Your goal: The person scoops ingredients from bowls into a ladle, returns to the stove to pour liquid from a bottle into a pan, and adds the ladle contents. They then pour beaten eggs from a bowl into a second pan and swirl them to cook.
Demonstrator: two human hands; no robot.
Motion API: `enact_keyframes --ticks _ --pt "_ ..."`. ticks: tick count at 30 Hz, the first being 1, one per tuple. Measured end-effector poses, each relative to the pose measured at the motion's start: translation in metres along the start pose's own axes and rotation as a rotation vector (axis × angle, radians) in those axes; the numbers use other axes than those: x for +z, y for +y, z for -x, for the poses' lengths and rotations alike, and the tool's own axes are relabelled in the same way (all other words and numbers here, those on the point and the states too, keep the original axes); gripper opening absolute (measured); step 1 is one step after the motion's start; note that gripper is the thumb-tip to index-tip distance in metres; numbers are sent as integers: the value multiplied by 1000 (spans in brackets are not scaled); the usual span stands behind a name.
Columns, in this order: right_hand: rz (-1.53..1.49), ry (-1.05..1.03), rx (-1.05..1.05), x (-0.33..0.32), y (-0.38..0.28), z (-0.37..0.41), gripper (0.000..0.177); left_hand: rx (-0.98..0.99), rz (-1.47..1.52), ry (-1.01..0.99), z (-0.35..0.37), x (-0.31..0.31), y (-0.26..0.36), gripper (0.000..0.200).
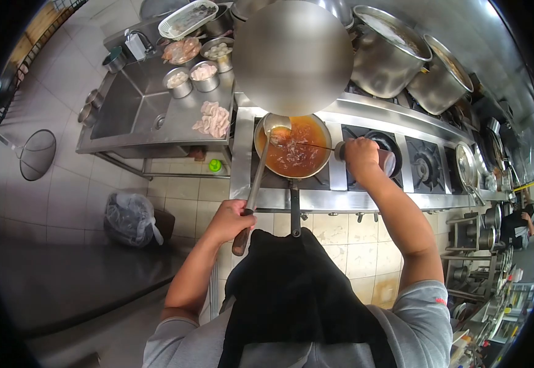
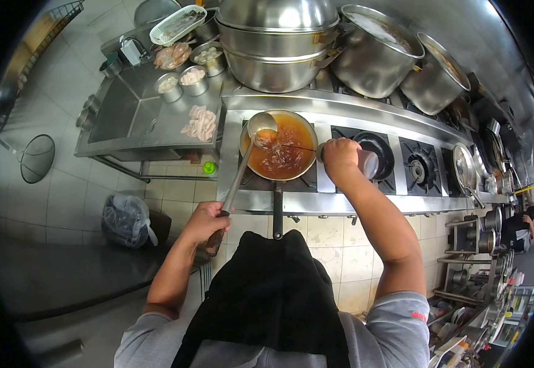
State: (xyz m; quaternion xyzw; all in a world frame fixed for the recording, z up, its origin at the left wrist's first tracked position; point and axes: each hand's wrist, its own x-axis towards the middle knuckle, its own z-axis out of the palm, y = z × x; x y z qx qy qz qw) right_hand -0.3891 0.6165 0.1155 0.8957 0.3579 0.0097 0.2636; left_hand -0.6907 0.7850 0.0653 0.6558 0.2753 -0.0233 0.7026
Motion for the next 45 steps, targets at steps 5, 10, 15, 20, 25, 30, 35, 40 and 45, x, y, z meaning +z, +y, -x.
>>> enact_keyframes --ticks 5,10,15,20,25,30,35,40,45 --pt "3 2 11 -5 3 3 25 37 -127 18 -15 2 -16 10" --pt "-26 -1 -1 -2 4 6 25 -16 -179 -52 -19 5 -15 23" --pt "-11 126 33 14 -2 5 17 -88 92 -87 -19 8 -16 28" --pt "-120 41 0 22 -6 1 31 -182 421 -144 -23 -5 -25 38" --pt "-166 8 -9 22 -11 2 37 -122 493 -243 -18 -14 -26 39" --pt "-172 20 -5 20 -12 -1 38 -126 418 -179 -2 -14 -4 37" --pt "-134 33 -4 24 -11 -7 33 -107 325 -159 3 -15 0 33" --pt "-88 16 23 11 -11 -3 25 -52 161 -115 5 -12 -1 25" --pt "-90 52 15 8 -8 1 24 -31 45 -91 3 -8 3 17"
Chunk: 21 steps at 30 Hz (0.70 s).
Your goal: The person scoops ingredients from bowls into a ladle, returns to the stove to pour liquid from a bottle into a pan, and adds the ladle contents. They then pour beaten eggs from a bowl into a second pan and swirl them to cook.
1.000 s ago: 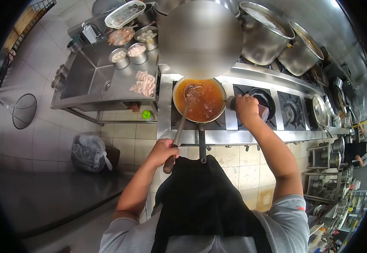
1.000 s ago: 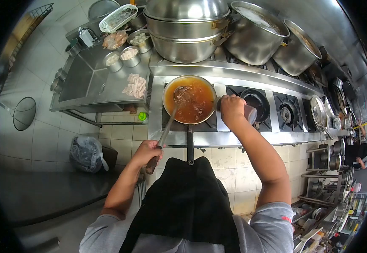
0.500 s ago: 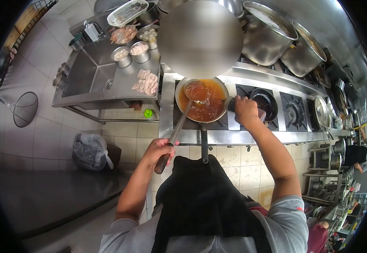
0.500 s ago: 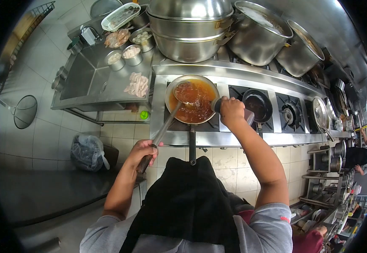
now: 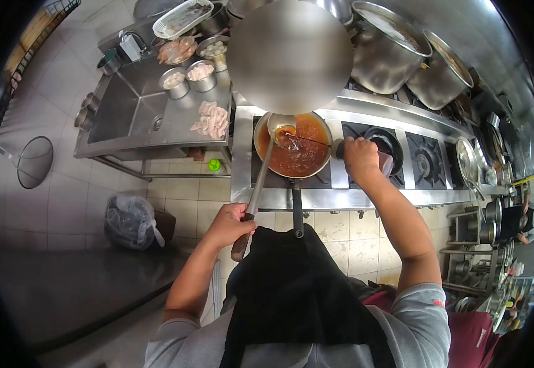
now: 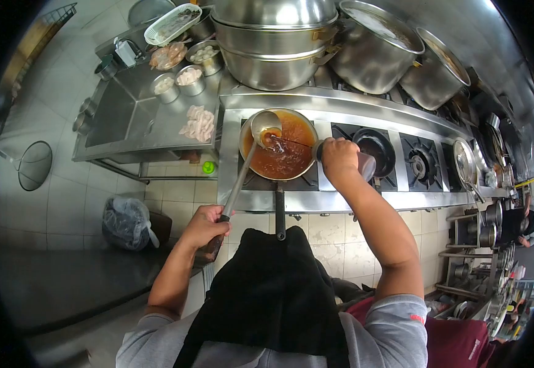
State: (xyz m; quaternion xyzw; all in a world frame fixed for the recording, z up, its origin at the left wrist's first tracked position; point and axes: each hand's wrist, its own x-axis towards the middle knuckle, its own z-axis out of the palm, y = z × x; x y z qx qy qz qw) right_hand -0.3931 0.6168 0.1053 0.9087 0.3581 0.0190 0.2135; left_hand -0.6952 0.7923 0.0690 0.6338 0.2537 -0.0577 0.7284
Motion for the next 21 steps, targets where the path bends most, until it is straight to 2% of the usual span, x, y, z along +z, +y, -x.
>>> enact_keyframes --ticks 2,4,10,14,17,21 --pt "-16 21 1 0 2 2 24 -1 -30 8 -3 0 -3 15" --pt "54 100 -1 -3 2 7 13 42 -74 34 -10 0 -12 9" --pt "66 102 -13 -5 3 13 12 54 -159 56 -19 1 -15 9" --pt "1 37 -5 0 5 12 21 57 -178 35 -32 0 -32 9" --pt "-2 69 33 7 4 10 23 15 -87 19 -28 3 -21 13" --pt "-33 38 34 6 2 9 25 -105 177 -79 -29 -10 -22 29"
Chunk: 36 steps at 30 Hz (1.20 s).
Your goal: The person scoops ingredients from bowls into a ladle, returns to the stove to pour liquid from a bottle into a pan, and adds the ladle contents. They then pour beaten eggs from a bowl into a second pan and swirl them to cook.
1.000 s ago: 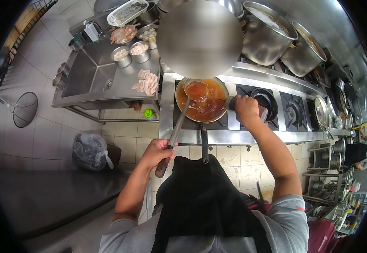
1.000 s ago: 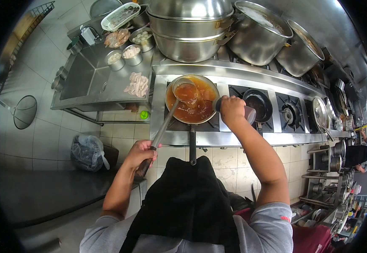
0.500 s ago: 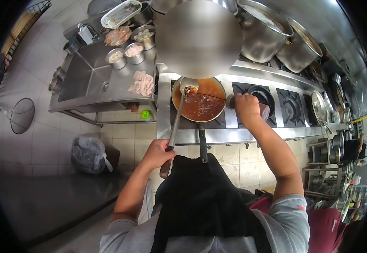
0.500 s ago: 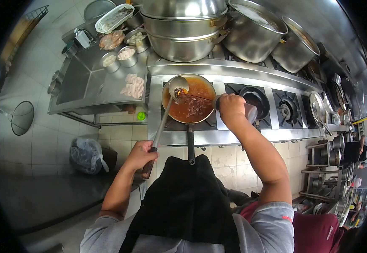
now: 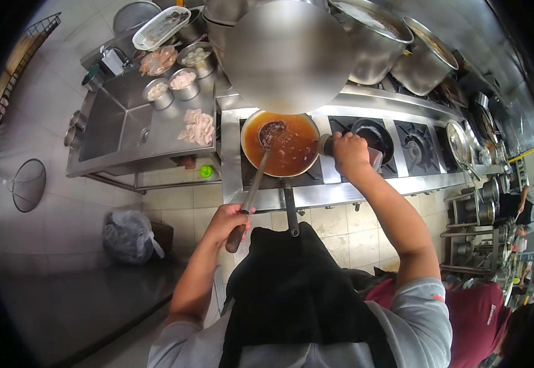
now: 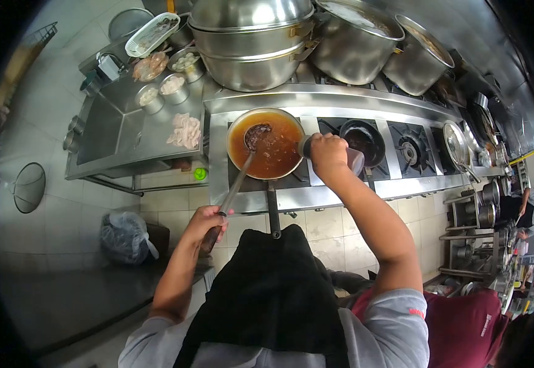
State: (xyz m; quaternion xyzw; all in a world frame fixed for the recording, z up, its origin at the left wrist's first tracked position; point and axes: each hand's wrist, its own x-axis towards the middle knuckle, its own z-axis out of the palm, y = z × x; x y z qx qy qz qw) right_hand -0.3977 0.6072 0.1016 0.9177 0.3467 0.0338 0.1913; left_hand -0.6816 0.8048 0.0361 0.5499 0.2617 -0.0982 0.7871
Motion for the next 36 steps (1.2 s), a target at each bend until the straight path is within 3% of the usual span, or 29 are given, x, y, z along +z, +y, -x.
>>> enact_keyframes --ticks 4,8,13,19,23,26,28,36 --pt "-24 -44 -10 7 -2 -2 27 13 209 -118 -3 -8 -5 36" --pt "-16 -43 -21 11 -5 -2 25 10 192 -97 7 -6 1 36" --pt "81 56 3 8 -6 -1 16 23 62 -1 22 2 20 30" --pt "55 -21 -12 1 -1 -4 26 103 -110 55 26 3 22 22" --pt "93 -16 1 -12 -1 0 25 125 -199 77 25 4 23 16" --pt "58 -18 10 -14 1 1 23 139 -309 57 18 -1 14 25" --pt "69 2 1 -17 2 4 21 157 -314 99 20 4 19 7" --pt "53 -9 13 -10 3 8 22 163 -413 92 7 6 14 8"
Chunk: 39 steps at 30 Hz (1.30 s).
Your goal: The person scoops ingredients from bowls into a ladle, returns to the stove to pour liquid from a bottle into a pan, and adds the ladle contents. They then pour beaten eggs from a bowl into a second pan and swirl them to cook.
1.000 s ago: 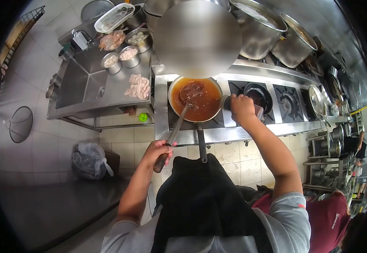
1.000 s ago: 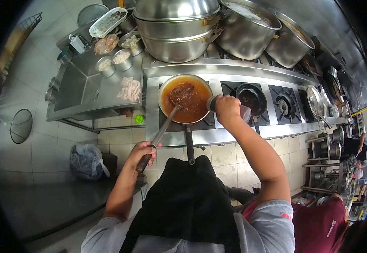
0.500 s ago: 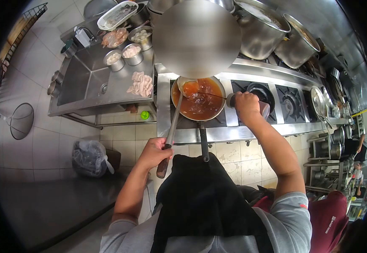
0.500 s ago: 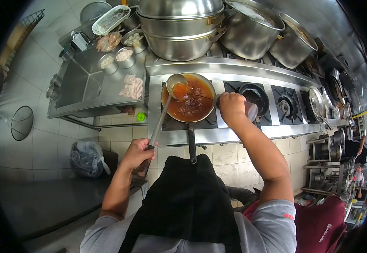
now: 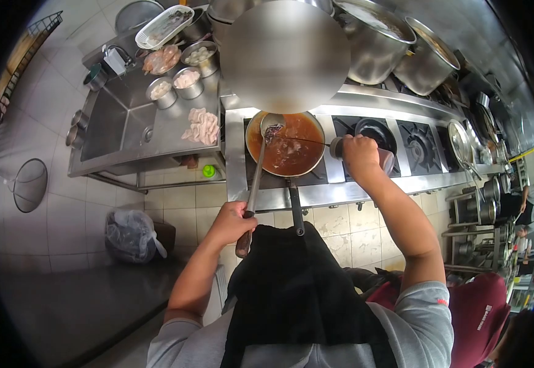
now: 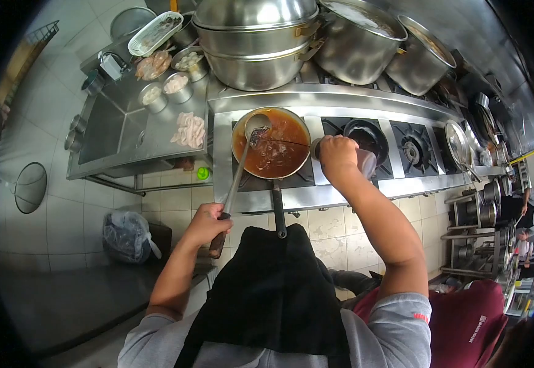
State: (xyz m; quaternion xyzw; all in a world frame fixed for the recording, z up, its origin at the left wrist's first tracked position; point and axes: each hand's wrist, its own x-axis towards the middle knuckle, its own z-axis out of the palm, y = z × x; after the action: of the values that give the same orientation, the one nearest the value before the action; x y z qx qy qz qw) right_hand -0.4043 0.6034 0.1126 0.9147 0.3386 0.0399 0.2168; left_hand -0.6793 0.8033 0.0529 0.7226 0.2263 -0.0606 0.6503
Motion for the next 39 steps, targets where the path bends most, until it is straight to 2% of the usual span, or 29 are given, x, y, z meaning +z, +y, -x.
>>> enact_keyframes --ticks 5,7,8,10,15,18,20,30,39 --pt "8 36 30 10 -2 -3 22 -27 62 -24 -7 1 -9 7" --pt "-4 60 29 13 -2 -3 22 -138 356 -100 -7 -2 -7 27" --pt "-2 62 28 14 -3 -3 22 -137 357 -99 -9 -5 -9 27" --pt "-13 48 21 15 -5 -3 22 -188 560 -169 -12 -11 -15 37" --pt "-42 33 11 16 -9 -2 21 -154 603 -189 -5 -13 -15 39" --pt "-31 37 19 23 -12 -6 20 -156 547 -163 4 -15 -5 39" --pt "-21 42 27 25 -12 -8 19 -117 532 -151 9 -17 1 29" --pt "-5 -41 37 0 -11 -4 22 -44 342 -67 19 -18 13 19" --pt "24 -28 13 -7 -8 0 22 41 41 9 15 -15 17 12"
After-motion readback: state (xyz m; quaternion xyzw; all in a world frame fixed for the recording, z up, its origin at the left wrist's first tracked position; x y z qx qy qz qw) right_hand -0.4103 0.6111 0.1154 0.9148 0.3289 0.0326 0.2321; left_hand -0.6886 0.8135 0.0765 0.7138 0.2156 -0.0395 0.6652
